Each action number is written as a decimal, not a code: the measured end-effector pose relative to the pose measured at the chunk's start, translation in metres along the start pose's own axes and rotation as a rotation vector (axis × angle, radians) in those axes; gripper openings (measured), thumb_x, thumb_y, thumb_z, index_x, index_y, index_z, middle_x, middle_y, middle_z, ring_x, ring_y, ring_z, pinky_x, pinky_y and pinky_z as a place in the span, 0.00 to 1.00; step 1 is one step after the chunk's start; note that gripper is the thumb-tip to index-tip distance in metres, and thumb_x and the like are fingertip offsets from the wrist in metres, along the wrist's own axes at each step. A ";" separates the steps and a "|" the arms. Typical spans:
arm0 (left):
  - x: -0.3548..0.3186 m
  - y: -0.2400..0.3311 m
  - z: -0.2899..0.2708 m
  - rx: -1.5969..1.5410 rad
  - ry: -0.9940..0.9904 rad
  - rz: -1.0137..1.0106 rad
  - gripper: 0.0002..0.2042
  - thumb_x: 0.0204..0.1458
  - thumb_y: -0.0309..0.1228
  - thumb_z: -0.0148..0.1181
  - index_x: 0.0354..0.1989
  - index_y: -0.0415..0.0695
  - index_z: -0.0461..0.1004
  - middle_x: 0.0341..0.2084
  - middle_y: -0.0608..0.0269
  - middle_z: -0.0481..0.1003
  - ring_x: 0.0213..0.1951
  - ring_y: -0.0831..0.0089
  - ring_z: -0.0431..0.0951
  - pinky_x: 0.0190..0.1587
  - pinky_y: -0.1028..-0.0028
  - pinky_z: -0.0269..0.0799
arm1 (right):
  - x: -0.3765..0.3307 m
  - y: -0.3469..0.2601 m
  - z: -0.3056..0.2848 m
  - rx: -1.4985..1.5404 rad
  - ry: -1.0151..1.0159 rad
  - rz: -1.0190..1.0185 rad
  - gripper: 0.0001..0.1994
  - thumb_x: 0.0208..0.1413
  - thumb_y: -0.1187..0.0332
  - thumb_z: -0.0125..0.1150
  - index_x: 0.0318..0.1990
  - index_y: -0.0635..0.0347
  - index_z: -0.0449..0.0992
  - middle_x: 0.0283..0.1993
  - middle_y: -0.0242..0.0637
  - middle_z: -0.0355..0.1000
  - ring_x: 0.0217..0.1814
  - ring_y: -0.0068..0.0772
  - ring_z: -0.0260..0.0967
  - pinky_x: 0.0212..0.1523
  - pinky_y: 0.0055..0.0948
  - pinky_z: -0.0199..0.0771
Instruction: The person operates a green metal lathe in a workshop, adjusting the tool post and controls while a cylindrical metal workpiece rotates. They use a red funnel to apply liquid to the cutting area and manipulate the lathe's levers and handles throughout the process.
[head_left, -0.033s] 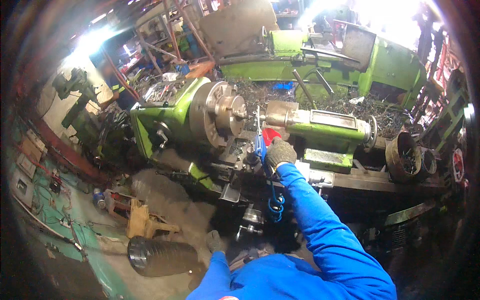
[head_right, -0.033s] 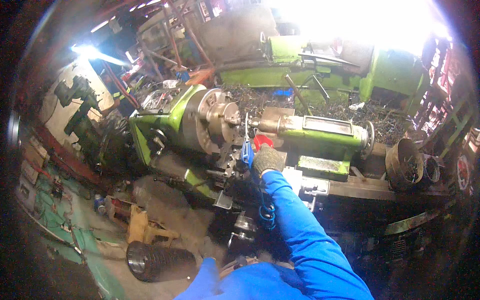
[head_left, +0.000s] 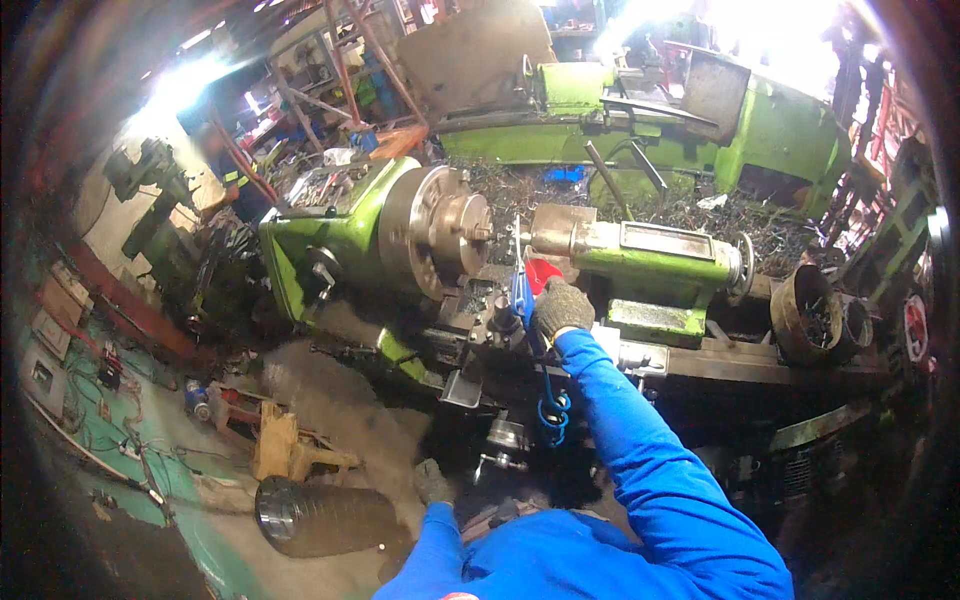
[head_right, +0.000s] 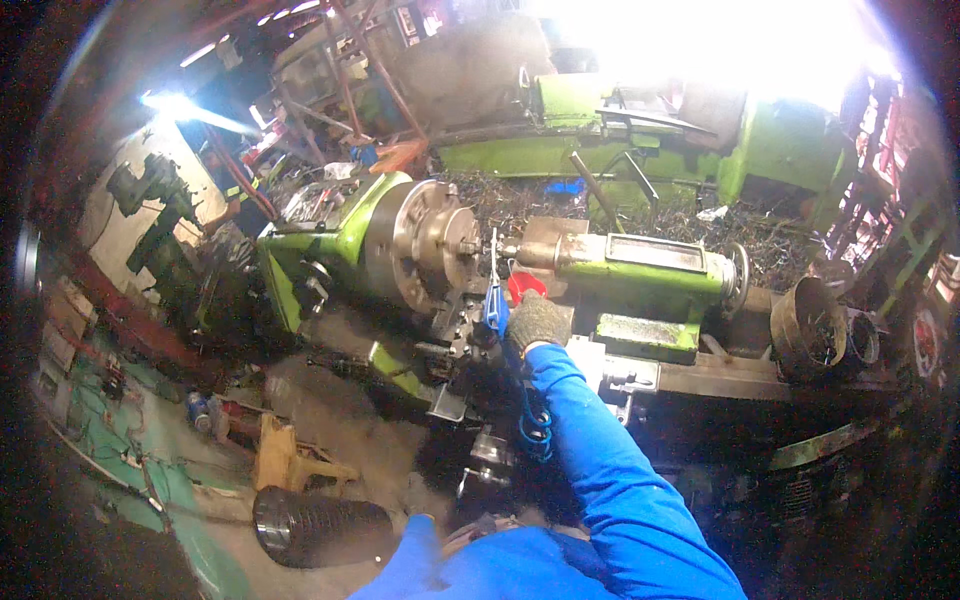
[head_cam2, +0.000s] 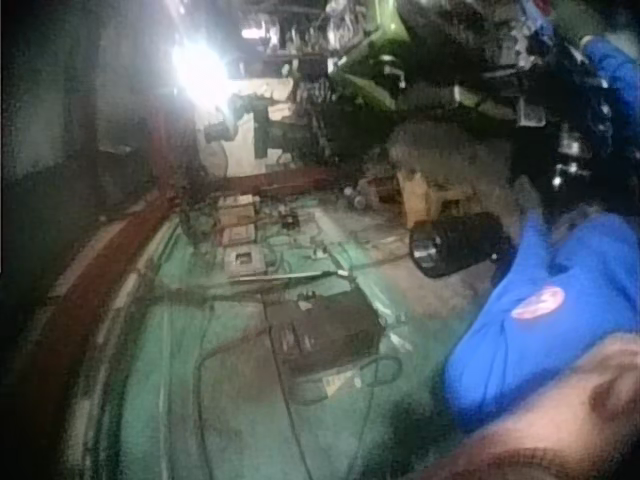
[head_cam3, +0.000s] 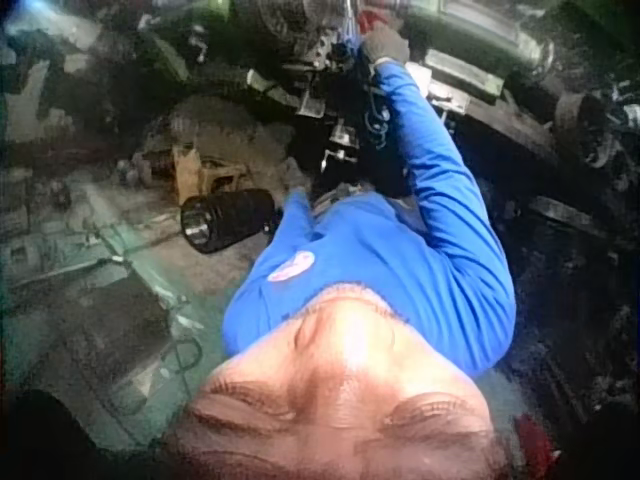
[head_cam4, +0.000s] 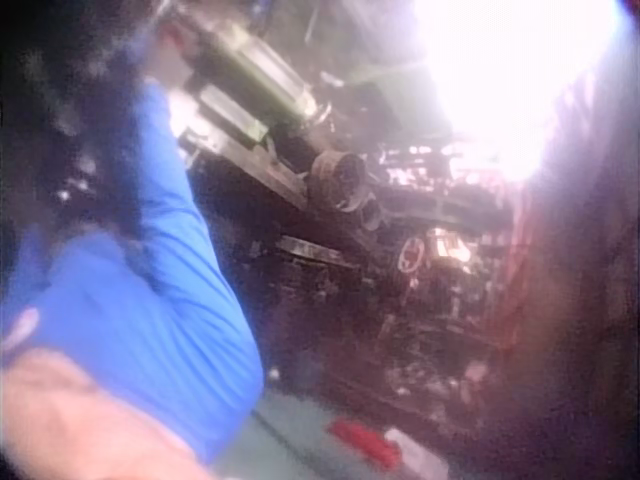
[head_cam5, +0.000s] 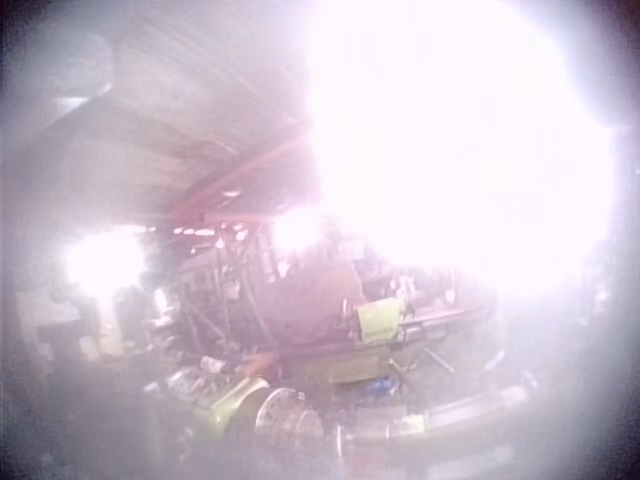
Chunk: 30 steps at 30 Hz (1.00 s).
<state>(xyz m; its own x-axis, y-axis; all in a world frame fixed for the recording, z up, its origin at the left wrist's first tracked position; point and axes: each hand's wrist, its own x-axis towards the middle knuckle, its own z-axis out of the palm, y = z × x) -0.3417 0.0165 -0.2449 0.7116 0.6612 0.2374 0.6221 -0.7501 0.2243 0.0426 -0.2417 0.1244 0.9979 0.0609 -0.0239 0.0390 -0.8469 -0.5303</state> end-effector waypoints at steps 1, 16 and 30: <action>0.021 0.024 -0.009 -0.397 -0.045 -0.107 0.14 0.65 0.36 0.54 0.48 0.39 0.78 0.42 0.52 0.80 0.41 0.57 0.80 0.49 0.60 0.77 | 0.002 -0.002 0.001 -0.005 0.019 0.019 0.16 0.59 0.56 0.57 0.51 0.48 0.81 0.50 0.51 0.81 0.53 0.57 0.80 0.54 0.53 0.78; 0.209 0.178 -0.220 -1.362 -0.306 0.256 0.19 0.70 0.38 0.48 0.33 0.38 0.79 0.31 0.61 0.82 0.37 0.71 0.81 0.47 0.68 0.77 | 0.004 -0.006 0.006 0.029 0.156 0.154 0.16 0.60 0.54 0.57 0.49 0.48 0.83 0.50 0.50 0.81 0.55 0.56 0.78 0.56 0.50 0.77; 0.210 0.160 -0.211 -1.431 -0.413 0.400 0.22 0.69 0.43 0.48 0.33 0.38 0.80 0.30 0.58 0.82 0.36 0.69 0.82 0.45 0.68 0.76 | 0.013 0.005 0.019 -0.032 0.164 0.177 0.15 0.58 0.55 0.57 0.47 0.48 0.83 0.51 0.47 0.81 0.57 0.55 0.77 0.58 0.50 0.76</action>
<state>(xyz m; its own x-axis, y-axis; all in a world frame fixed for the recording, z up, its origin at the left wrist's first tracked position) -0.1616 0.0378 0.0407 0.9380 0.1959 0.2858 -0.2766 -0.0735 0.9582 0.0546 -0.2353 0.1057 0.9844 -0.1739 0.0253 -0.1378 -0.8532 -0.5031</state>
